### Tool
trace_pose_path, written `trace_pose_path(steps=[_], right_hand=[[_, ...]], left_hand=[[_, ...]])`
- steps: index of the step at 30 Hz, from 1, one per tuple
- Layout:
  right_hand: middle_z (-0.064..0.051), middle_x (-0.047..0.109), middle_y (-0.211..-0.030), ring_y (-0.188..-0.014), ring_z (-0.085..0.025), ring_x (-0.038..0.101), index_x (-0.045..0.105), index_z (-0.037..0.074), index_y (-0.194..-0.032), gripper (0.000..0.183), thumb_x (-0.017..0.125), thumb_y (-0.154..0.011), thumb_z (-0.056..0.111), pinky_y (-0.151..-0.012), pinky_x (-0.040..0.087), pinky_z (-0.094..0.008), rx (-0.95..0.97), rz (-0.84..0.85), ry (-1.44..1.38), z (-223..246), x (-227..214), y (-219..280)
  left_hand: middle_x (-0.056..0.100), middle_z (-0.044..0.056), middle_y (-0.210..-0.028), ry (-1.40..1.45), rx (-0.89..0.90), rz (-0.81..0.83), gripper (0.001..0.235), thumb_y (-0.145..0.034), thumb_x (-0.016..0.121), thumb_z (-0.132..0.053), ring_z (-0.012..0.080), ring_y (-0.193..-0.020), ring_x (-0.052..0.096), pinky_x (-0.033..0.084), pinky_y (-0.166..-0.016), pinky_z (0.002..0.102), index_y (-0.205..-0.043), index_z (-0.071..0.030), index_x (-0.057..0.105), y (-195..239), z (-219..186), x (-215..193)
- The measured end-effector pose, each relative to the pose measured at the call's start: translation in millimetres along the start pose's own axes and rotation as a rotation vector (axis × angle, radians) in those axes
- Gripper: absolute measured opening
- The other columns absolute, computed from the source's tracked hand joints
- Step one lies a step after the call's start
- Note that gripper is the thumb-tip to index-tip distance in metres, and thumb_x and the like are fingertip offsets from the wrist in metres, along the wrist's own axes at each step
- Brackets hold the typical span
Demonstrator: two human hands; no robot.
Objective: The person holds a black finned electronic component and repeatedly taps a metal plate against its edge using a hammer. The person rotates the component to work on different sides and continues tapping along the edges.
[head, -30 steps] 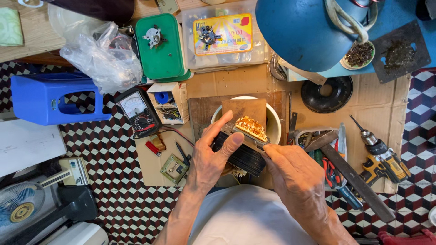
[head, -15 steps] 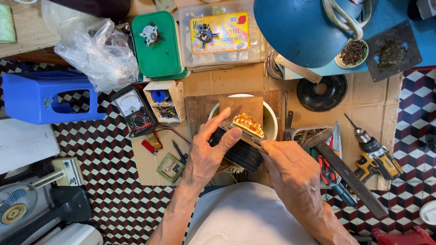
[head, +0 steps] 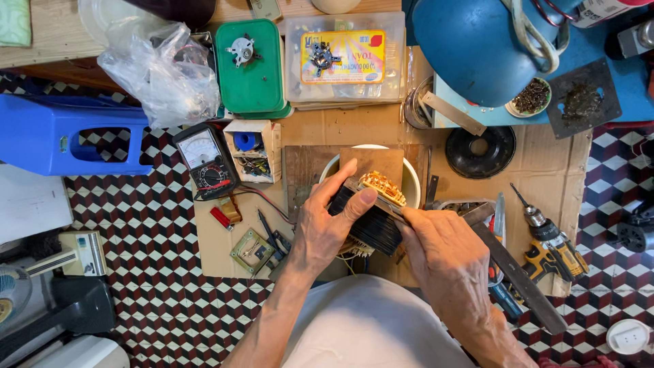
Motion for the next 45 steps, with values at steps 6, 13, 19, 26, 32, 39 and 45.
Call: trace_pose_path(steps=[6,13,19,26,32,39,45], right_hand=[[-0.014,0.068,-0.094,-0.084,-0.032,0.066,0.068,-0.002,-0.107,0.022,0.074,-0.085,-0.003,-0.073,0.053,-0.039,-0.038,-0.047,-0.046,-1,4,-2],[-0.015,0.067,-0.092,-0.082,-0.032,0.065,0.067,-0.002,-0.109,0.025,0.073,-0.085,-0.004,-0.072,0.052,-0.04,-0.04,-0.025,-0.008,3,5,-2],[-0.015,0.067,-0.091,-0.081,-0.032,0.065,0.067,-0.003,-0.111,0.027,0.073,-0.085,-0.003,-0.071,0.052,-0.041,-0.047,-0.027,0.022,4,5,-2],[-0.015,0.067,-0.092,-0.082,-0.032,0.065,0.068,-0.002,-0.109,0.023,0.072,-0.087,-0.003,-0.07,0.053,-0.04,-0.017,-0.015,-0.002,-1,7,-1],[-0.015,0.067,-0.091,-0.081,-0.033,0.065,0.067,-0.003,-0.109,0.024,0.073,-0.086,-0.001,-0.071,0.053,-0.041,-0.046,-0.01,0.041,1,9,-1],[-0.016,0.068,-0.093,-0.084,-0.032,0.065,0.067,-0.001,-0.11,0.023,0.072,-0.088,-0.001,-0.073,0.053,-0.041,-0.025,-0.03,0.001,-3,9,1],[-0.016,0.068,-0.091,-0.082,-0.034,0.066,0.068,-0.002,-0.108,0.022,0.073,-0.087,0.0,-0.071,0.053,-0.042,-0.032,-0.019,0.046,0,10,1]], left_hand=[[0.063,0.019,-0.141,-0.05,0.068,-0.021,0.082,-0.086,0.067,-0.065,0.0295,-0.132,0.057,0.043,-0.111,0.039,-0.142,-0.005,0.061,-3,-3,1],[0.061,0.02,-0.142,-0.049,0.087,-0.016,0.083,-0.087,0.067,-0.064,0.031,-0.134,0.055,0.041,-0.114,0.041,-0.144,-0.004,0.059,-5,0,2],[0.063,0.018,-0.138,0.028,0.022,-0.026,0.087,-0.084,0.066,-0.065,0.029,-0.129,0.059,0.044,-0.111,0.04,-0.146,-0.006,0.055,-3,-1,0],[0.063,0.017,-0.141,-0.07,0.098,-0.032,0.078,-0.087,0.067,-0.062,0.0305,-0.133,0.056,0.042,-0.112,0.041,-0.142,-0.007,0.062,-3,-8,2],[0.062,0.017,-0.142,-0.037,0.112,-0.024,0.077,-0.088,0.067,-0.062,0.0302,-0.135,0.055,0.041,-0.114,0.042,-0.143,-0.008,0.061,-5,-4,2],[0.063,0.017,-0.142,-0.061,0.111,-0.033,0.078,-0.086,0.068,-0.062,0.0302,-0.134,0.055,0.042,-0.113,0.041,-0.141,-0.007,0.062,-4,0,5],[0.063,0.017,-0.141,-0.026,0.104,-0.046,0.078,-0.086,0.069,-0.061,0.0303,-0.133,0.056,0.043,-0.112,0.041,-0.141,-0.006,0.062,-7,0,3]])
Point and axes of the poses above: each hand's wrist, its own y-axis away from the middle knuckle, its own x-axis out of the palm, z = x × y, the point moved 8 cm from there along -y, towards the middle knuckle
